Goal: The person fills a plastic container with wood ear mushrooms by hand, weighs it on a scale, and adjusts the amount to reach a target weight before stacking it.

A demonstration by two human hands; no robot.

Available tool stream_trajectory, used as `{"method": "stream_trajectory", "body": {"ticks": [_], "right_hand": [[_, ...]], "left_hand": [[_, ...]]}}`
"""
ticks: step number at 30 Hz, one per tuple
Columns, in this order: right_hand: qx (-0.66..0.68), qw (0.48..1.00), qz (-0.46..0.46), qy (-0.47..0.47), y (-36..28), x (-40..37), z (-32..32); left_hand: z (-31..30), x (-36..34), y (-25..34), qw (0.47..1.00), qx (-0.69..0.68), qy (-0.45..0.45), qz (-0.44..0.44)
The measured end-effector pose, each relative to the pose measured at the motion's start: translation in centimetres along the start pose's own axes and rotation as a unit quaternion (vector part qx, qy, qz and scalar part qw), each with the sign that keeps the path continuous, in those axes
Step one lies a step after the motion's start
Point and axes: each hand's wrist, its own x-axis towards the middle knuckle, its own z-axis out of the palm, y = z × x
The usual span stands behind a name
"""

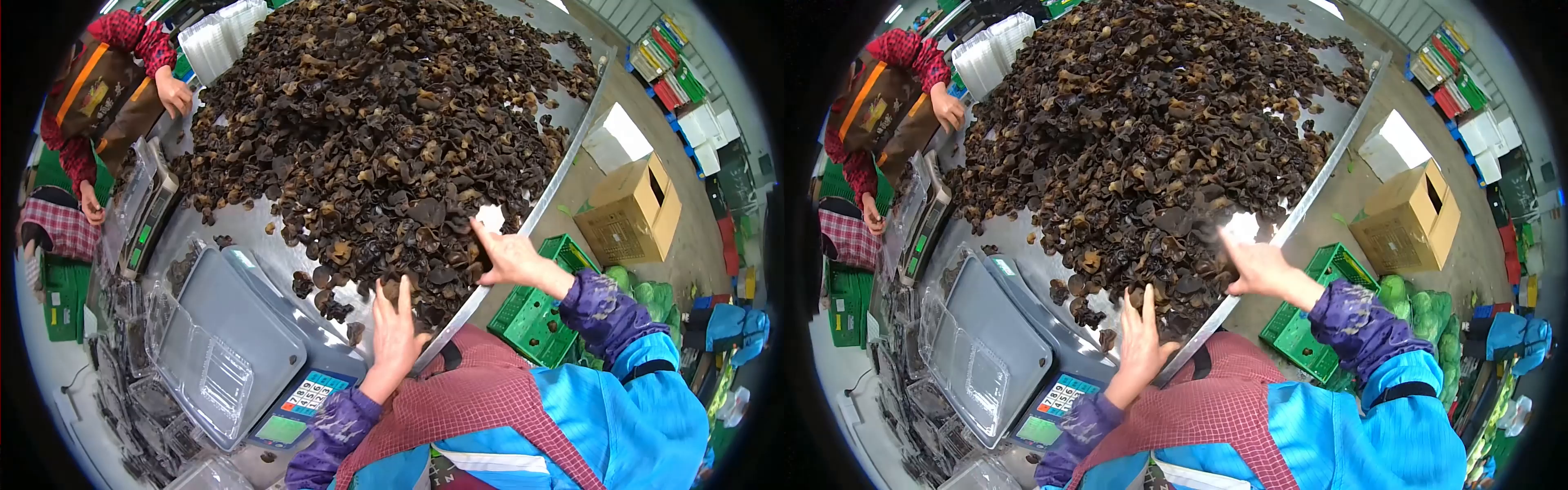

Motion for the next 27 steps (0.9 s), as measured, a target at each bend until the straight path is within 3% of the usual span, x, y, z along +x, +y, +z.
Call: {"method": "stream_trajectory", "body": {"ticks": [2, 5, 8, 12, 19, 27], "right_hand": [[0.058, 0.994, -0.084, 0.045, -1.2, 0.1, 1.9], [0.157, 0.979, -0.124, 0.023, -4.4, 1.1, 3.8], [0.274, 0.959, -0.074, 0.002, -6.7, 2.2, 4.1], [0.337, 0.938, -0.077, 0.004, -8.7, 1.6, 2.8], [0.344, 0.924, -0.125, 0.109, -13.8, -0.1, -2.0], [0.279, 0.870, -0.354, 0.200, -26.5, 0.8, -7.5]], "left_hand": [[0.8, 1.0, 0.6, 1.000, -0.008, 0.005, -0.008], [1.1, 2.5, 0.5, 0.998, -0.045, 0.038, -0.034], [1.1, 3.1, -0.8, 0.964, -0.255, 0.059, -0.034], [-0.9, 2.6, -1.4, 0.948, -0.314, 0.025, -0.054], [-6.5, -0.5, -0.2, 0.944, -0.302, 0.130, -0.005], [-16.1, -8.9, -3.1, 0.914, -0.186, 0.358, 0.050]]}}
